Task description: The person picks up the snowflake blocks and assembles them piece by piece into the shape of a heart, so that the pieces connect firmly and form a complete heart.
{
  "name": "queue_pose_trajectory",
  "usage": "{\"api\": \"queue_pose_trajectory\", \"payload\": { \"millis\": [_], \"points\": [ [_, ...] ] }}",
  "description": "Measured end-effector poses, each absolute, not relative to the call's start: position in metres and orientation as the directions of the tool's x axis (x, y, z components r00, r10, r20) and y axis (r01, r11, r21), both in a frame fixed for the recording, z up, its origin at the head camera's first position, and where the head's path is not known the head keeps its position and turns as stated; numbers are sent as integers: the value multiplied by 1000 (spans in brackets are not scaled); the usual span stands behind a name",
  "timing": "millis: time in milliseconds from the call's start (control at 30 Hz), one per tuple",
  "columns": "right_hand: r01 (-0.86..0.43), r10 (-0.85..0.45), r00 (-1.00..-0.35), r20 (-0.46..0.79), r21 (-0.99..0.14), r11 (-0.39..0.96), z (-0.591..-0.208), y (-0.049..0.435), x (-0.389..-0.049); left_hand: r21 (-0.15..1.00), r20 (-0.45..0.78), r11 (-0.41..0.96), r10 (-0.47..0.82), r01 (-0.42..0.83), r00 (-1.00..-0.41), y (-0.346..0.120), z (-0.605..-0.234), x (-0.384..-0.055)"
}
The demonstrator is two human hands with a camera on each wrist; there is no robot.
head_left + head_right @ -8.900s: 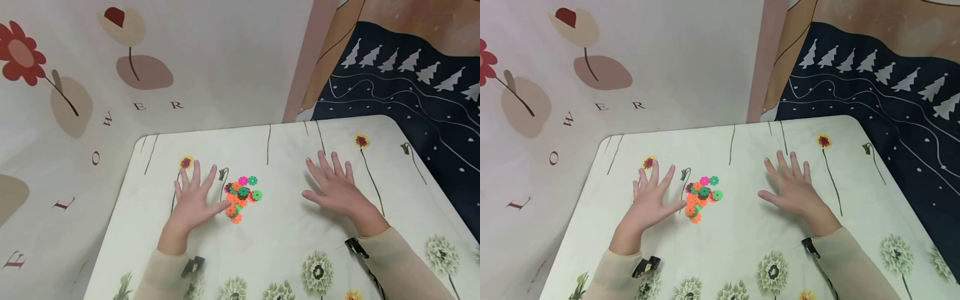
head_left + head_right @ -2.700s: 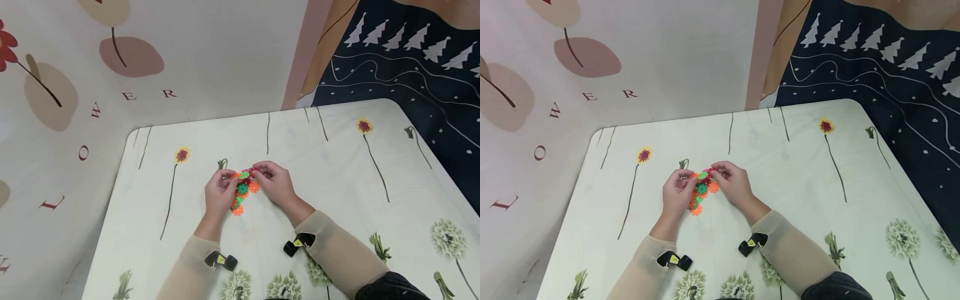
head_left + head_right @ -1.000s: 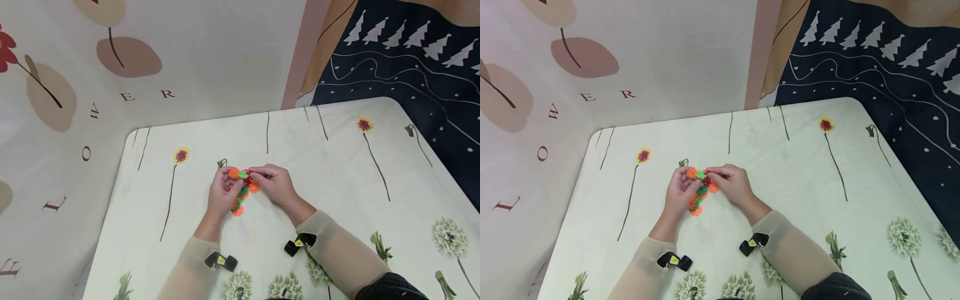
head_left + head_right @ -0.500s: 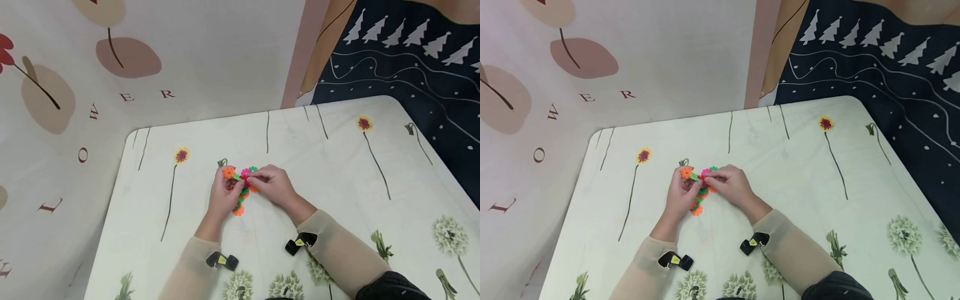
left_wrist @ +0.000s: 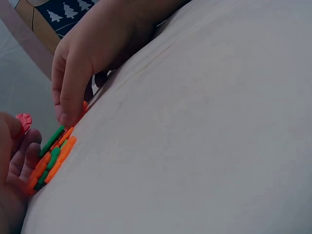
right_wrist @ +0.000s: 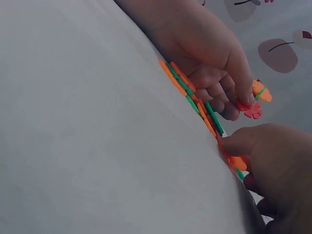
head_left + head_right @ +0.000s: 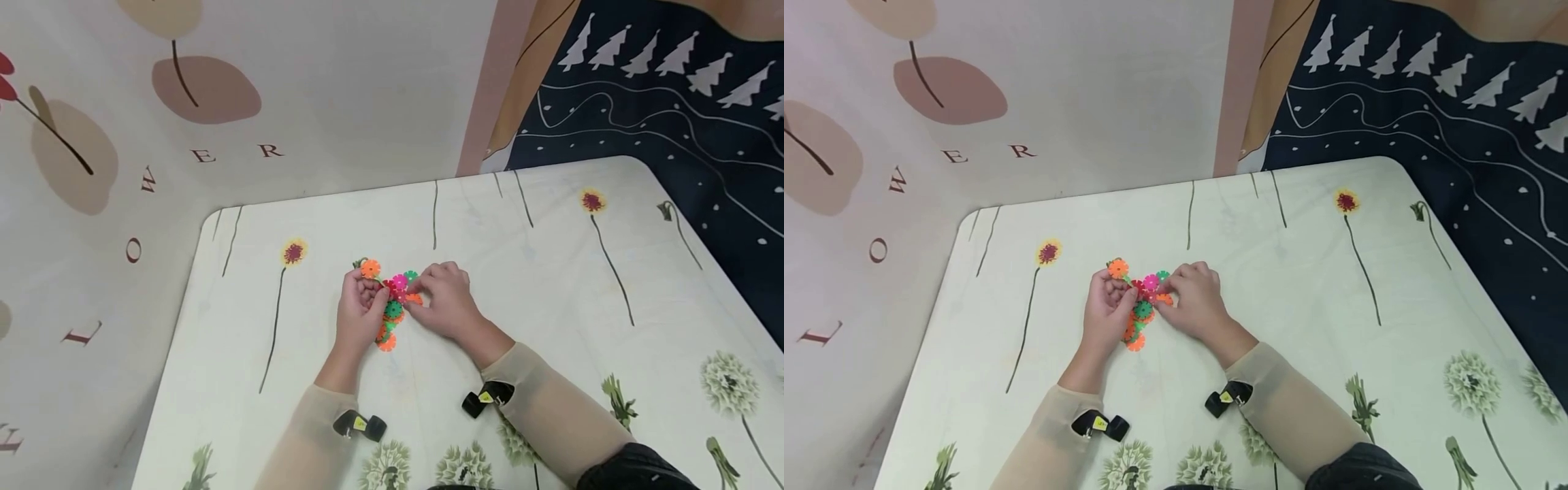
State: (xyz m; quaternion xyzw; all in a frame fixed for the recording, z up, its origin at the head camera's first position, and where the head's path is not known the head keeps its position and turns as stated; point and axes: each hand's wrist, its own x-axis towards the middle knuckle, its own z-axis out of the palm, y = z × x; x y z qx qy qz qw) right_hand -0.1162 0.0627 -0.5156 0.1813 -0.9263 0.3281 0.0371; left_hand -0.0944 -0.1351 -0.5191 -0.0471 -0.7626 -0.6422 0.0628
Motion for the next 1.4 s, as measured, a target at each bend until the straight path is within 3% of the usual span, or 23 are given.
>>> {"api": "queue_pose_trajectory", "payload": {
  "millis": [133, 333, 467, 1400],
  "points": [
    [-381, -288, -924, 253, -685, 620, -519, 62, -117, 972, 167, 170, -10, 163, -986, -135, -520, -94],
    [-415, -135, -909, 394, -828, 378, -521, 63, -119, 972, 165, 172, -4, 162, -986, -136, -521, -95],
    [-394, -129, -919, 373, -874, 284, -520, 62, -119, 972, 163, 173, 0, 161, -987, -135, -520, -96],
    [-386, -207, -912, 354, -912, 141, -519, 59, -118, 984, 159, 75, 8, 159, -987, -135, -519, -95]
  ]
}}
